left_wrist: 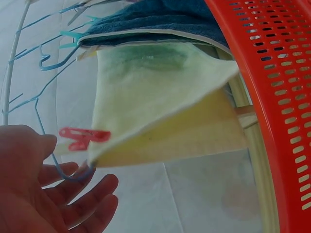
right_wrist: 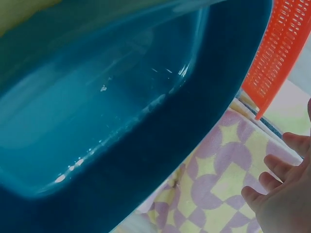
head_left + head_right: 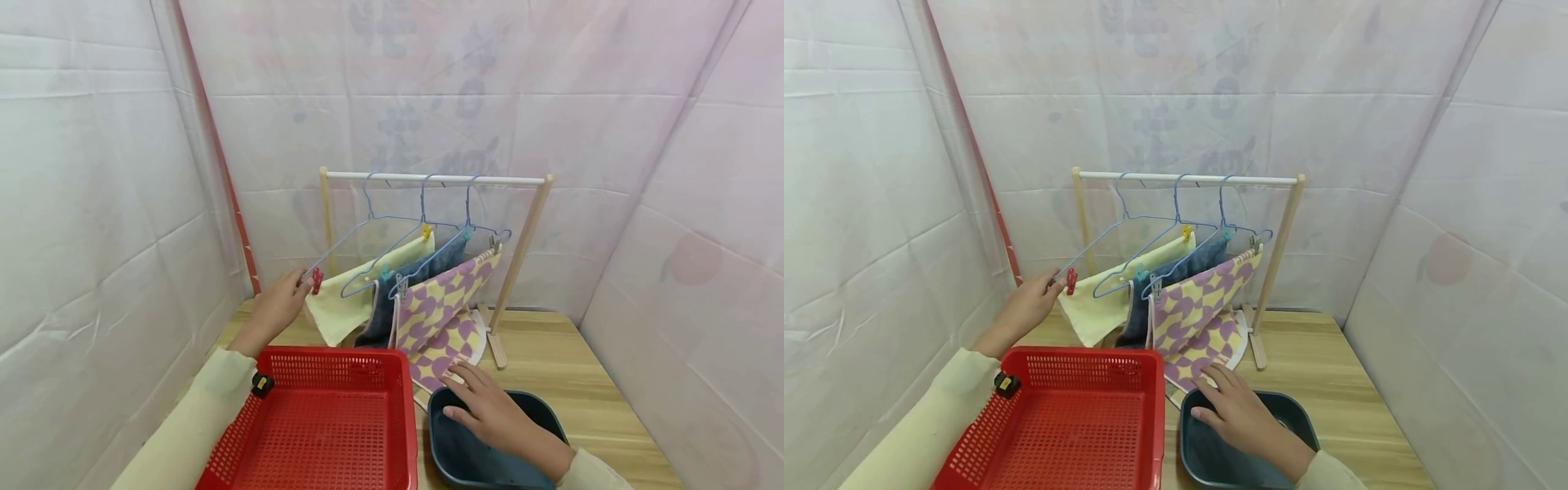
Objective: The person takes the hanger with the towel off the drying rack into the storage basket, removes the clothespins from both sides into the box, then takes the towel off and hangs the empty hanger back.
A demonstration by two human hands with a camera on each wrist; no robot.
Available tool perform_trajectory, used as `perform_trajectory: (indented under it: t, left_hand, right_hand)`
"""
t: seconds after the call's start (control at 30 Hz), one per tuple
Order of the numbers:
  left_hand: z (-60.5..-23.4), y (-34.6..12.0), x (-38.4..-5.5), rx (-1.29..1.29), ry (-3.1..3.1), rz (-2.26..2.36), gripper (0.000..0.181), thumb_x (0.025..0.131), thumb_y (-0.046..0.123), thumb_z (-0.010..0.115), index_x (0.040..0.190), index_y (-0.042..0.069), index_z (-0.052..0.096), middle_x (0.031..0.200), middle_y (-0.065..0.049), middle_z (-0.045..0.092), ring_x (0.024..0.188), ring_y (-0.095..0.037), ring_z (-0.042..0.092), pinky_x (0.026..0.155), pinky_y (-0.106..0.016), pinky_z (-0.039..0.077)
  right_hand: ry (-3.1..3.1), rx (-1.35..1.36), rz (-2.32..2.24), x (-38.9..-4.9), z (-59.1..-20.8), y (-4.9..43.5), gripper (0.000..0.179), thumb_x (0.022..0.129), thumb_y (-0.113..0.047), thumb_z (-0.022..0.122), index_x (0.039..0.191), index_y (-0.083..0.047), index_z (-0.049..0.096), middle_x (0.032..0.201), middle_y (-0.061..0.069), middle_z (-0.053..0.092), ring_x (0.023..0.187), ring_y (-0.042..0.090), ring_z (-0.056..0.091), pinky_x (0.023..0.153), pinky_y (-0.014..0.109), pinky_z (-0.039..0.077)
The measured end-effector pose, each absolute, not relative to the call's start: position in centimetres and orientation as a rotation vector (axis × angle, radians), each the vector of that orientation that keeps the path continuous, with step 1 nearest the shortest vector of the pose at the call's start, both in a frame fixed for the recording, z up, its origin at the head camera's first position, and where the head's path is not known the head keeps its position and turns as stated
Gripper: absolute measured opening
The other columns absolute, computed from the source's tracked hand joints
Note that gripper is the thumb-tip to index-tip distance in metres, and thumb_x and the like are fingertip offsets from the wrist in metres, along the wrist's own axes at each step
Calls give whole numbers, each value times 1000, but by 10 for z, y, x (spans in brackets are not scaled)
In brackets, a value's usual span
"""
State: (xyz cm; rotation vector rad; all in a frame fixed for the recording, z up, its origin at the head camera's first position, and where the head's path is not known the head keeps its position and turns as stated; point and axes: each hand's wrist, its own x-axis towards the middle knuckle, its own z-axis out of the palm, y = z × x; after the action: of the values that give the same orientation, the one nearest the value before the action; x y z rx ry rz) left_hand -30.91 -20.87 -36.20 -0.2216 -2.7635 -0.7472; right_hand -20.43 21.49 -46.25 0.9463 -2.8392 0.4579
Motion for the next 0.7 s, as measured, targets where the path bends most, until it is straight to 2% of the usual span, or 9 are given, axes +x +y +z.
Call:
perform_trajectory:
  t: [0.1,0.3,0.53,0.7]
  left_hand:
    - [-362,-208,-309,-203,-2758,-729,29,109,40,40,107,18,59,85,-6,57,73,-25,51,58,-36,37]
    - [-364,-207,-310,-186,-2720,-775,32,109,37,41,96,15,60,80,-5,54,71,-23,49,60,-35,36]
    - [-365,-206,-311,-169,-2661,-1049,34,111,31,39,102,10,63,81,-7,55,65,-22,46,56,-32,39]
    - [-364,-206,-311,-144,-2643,-1206,34,111,30,37,98,7,59,80,-8,52,61,-20,44,53,-30,39]
  right_hand:
    - [-2837,956,465,-204,-464,214,59,101,-57,47,147,-20,52,155,7,42,142,30,38,110,56,41]
    - [-2866,951,490,-202,-466,212,59,102,-59,44,145,-21,55,155,7,41,141,30,38,109,56,42]
    - [-2904,937,521,-199,-466,214,55,102,-57,46,144,-23,56,155,6,40,141,29,37,109,56,42]
    - [-2927,919,552,-198,-465,215,54,101,-56,48,143,-24,57,156,5,39,142,30,37,109,58,41]
